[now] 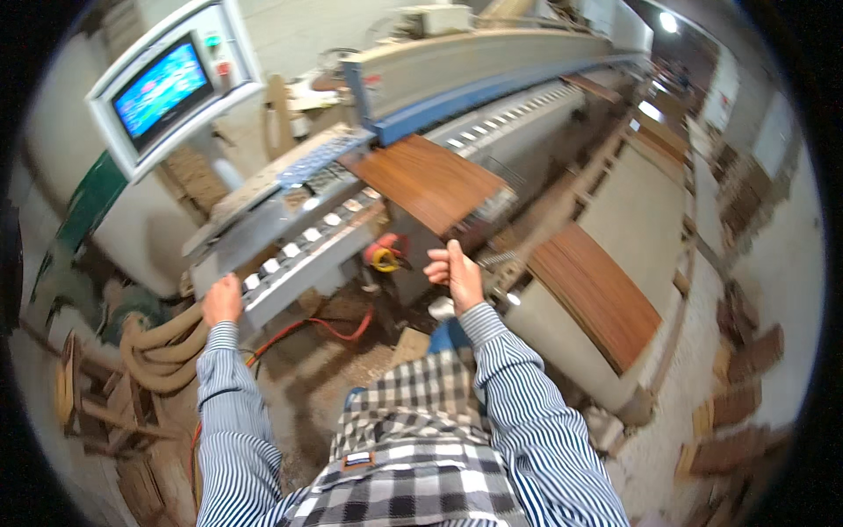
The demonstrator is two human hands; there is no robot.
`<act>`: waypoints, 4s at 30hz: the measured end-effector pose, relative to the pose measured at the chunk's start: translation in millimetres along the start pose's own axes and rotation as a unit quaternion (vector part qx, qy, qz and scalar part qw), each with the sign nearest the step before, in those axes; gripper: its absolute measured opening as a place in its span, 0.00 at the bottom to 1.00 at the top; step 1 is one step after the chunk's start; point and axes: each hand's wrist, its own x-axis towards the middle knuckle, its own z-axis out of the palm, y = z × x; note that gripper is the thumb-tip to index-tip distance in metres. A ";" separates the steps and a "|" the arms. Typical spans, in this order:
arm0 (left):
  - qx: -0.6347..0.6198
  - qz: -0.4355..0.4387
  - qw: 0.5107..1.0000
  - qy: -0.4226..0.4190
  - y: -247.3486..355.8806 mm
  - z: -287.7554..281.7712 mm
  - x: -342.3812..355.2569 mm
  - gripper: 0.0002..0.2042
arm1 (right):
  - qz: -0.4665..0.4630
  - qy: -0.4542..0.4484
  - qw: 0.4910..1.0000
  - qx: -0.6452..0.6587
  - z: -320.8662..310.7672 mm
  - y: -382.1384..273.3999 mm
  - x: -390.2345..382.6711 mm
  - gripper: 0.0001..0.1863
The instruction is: The person repeatedly feeds rectangular wooden planks into a CNC woodworking machine, guides them through the processing area, and removes them. The person handles each plank individually, flipping and repositioning them as needed during the operation.
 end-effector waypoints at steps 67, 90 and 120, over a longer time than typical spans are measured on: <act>-0.059 0.005 0.997 0.043 -2.5 -4.3 -3.9 0.21 | 0.165 -0.396 0.900 0.080 115.2 6.6 -70.5 0.27; -0.055 -0.013 0.998 0.024 1.0 -8.0 -4.7 0.21 | 0.028 -0.290 0.957 -0.004 107.6 37.4 -50.6 0.12; -0.007 0.021 1.000 -0.005 0.7 0.9 0.6 0.26 | -0.032 0.123 0.991 -0.040 -99.8 14.7 -64.2 0.19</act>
